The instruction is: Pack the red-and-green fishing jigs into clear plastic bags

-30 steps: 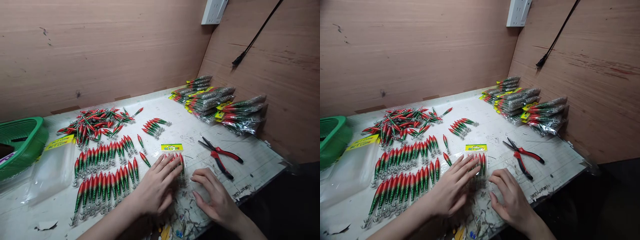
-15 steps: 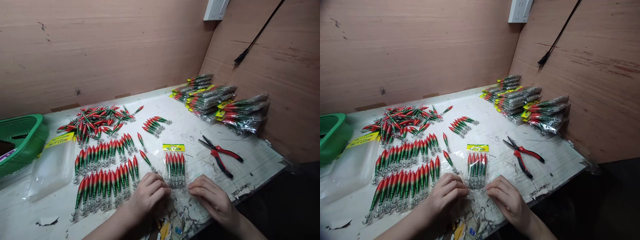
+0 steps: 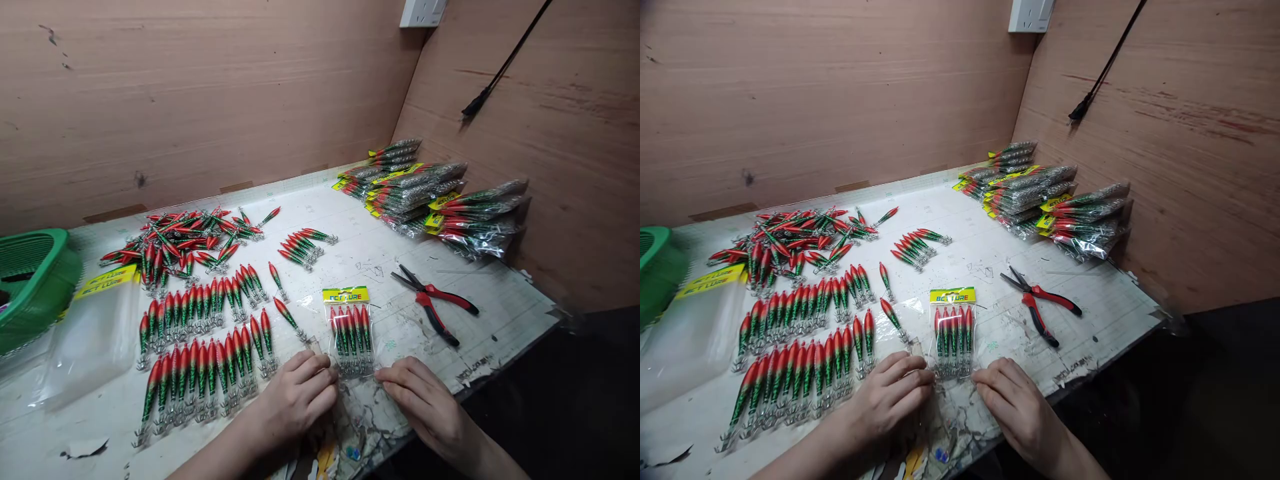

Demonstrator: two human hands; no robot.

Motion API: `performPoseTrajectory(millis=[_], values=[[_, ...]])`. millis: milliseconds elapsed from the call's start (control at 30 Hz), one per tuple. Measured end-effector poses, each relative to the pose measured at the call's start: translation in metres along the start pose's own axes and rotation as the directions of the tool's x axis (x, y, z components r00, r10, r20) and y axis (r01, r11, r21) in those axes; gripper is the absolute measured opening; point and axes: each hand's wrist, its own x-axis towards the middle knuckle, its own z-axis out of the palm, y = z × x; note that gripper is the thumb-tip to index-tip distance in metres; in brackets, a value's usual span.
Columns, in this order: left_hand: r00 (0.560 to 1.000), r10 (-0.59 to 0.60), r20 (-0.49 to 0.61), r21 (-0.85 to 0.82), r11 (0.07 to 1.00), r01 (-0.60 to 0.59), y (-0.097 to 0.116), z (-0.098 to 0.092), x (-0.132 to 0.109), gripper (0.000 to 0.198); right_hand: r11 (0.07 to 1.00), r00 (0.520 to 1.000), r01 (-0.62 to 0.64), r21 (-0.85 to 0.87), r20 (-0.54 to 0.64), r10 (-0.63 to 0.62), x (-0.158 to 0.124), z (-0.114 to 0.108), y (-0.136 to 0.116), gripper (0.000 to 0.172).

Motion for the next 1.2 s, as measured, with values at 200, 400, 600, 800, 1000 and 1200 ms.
performPoseTrajectory(millis=[200, 400, 600, 800, 1000, 1200], values=[[0.999, -0.036, 0.016, -0.106, 0.994, 0.037, 0.005, 0.003, -0.001, 0.024, 0.995, 0.997, -0.076, 0.067, -0.022, 0.077, 0.007, 0.000, -0.005, 0.025], [0.967, -0.255, 0.002, -0.239, 0.939, 0.248, 0.008, 0.014, -0.008, 0.020, 0.939, 0.952, -0.288, 0.188, -0.051, 0.302, 0.009, 0.002, -0.012, 0.019], [0.920, -0.391, -0.005, -0.346, 0.864, 0.365, 0.015, 0.019, -0.006, 0.015, 0.887, 0.883, -0.442, 0.132, -0.111, 0.457, 0.008, 0.010, -0.019, 0.014], [0.668, -0.731, 0.136, -0.352, 0.595, 0.723, 0.033, 0.021, 0.006, 0.009, 0.810, 0.773, -0.584, 0.046, -0.274, 0.572, 0.015, 0.027, -0.026, 0.018], [0.592, -0.800, 0.097, -0.359, 0.527, 0.770, 0.037, 0.023, 0.014, 0.016, 0.787, 0.739, -0.610, -0.087, -0.421, 0.526, 0.024, 0.039, -0.027, 0.019], [0.503, -0.861, 0.077, -0.272, 0.468, 0.841, 0.041, 0.026, 0.020, 0.021, 0.735, 0.710, -0.660, -0.152, -0.443, 0.547, 0.033, 0.043, -0.031, 0.023]])
